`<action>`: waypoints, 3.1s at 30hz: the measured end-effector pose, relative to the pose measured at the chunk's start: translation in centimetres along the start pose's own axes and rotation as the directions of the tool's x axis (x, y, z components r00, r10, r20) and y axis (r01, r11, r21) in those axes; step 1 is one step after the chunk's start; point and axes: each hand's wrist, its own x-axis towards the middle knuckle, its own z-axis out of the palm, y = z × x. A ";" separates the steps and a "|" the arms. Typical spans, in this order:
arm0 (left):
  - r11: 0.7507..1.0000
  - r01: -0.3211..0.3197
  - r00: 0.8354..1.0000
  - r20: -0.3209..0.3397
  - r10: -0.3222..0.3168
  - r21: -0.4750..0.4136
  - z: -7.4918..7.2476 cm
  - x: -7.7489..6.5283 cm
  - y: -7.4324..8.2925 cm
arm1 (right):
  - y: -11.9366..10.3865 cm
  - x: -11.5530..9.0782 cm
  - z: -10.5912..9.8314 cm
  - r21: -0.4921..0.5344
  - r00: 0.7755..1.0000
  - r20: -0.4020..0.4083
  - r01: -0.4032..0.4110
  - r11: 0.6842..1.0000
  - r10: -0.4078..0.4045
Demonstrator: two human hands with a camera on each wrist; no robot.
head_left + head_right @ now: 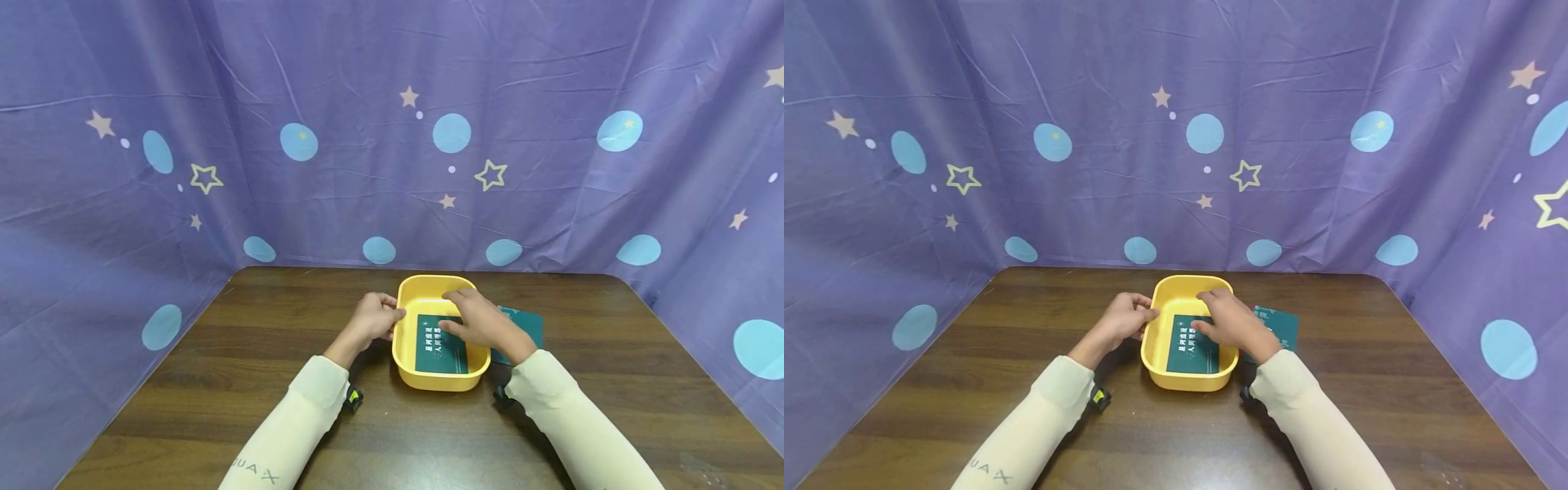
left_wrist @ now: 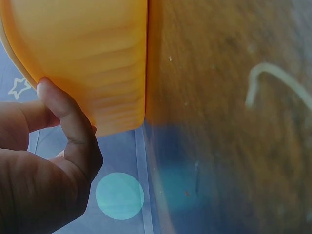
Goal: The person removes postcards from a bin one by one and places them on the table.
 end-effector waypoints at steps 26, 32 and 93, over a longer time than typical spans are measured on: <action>1.000 0.006 1.000 -0.006 -0.006 -0.008 -0.1 0.2 -0.1 | -1.3 0.1 1.4 -0.350 0.962 0.268 0.048 0.935 0.051; 1.000 -0.001 1.000 -0.008 0.001 -0.014 0.0 0.1 -0.1 | -1.3 0.0 1.3 -0.367 0.959 0.276 0.040 0.930 0.068; 1.000 -0.003 1.000 -0.006 0.003 -0.019 0.1 0.0 -0.2 | -2.2 -0.6 -3.6 0.344 0.995 -0.101 0.044 0.938 -0.009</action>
